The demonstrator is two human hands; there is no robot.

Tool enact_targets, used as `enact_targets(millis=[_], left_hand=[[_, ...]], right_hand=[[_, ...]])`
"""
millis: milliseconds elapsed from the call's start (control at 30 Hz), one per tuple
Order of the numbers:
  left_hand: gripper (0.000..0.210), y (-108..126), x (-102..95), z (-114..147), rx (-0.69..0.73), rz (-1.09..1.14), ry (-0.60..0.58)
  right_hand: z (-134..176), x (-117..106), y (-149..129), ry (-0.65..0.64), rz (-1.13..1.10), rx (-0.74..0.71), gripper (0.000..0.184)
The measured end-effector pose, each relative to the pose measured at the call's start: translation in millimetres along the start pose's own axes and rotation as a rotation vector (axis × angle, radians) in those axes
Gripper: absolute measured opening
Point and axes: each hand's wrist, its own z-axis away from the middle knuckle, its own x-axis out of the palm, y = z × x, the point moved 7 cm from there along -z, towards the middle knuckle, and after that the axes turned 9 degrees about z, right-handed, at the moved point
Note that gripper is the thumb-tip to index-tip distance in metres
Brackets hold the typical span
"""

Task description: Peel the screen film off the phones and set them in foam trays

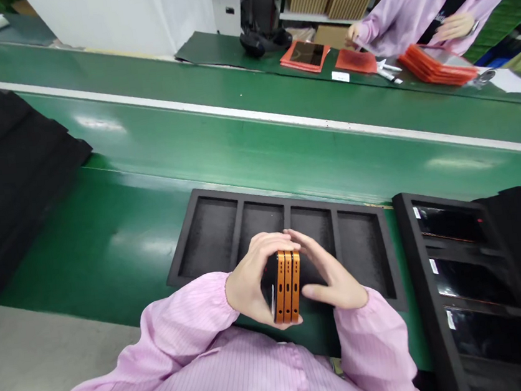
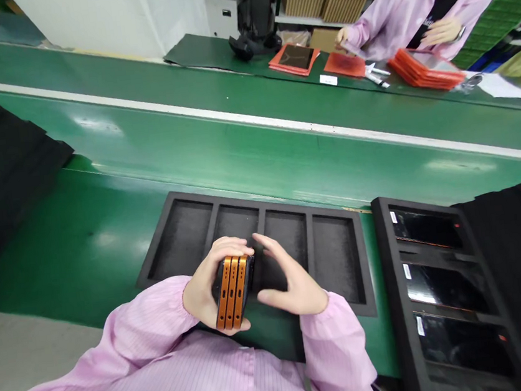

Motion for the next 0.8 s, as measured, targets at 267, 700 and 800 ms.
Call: enact_targets(millis=[267, 700, 800], left_hand=[[0.009, 38, 34.7, 18, 0.594, -0.308, -0.334], [0.082, -7, -4.6, 8, 0.012, -0.453, -0.552], [0.1, -27, -38.4, -4, -0.231, -0.28, -0.366]], right_hand=[[3, 23, -5, -0.103, -0.647, 0.372, 0.068], [-58, 13, -2, 0.292, -0.701, 0.335, 0.068], [-63, 3, 12, 0.434, -0.584, 0.255, 0.086]])
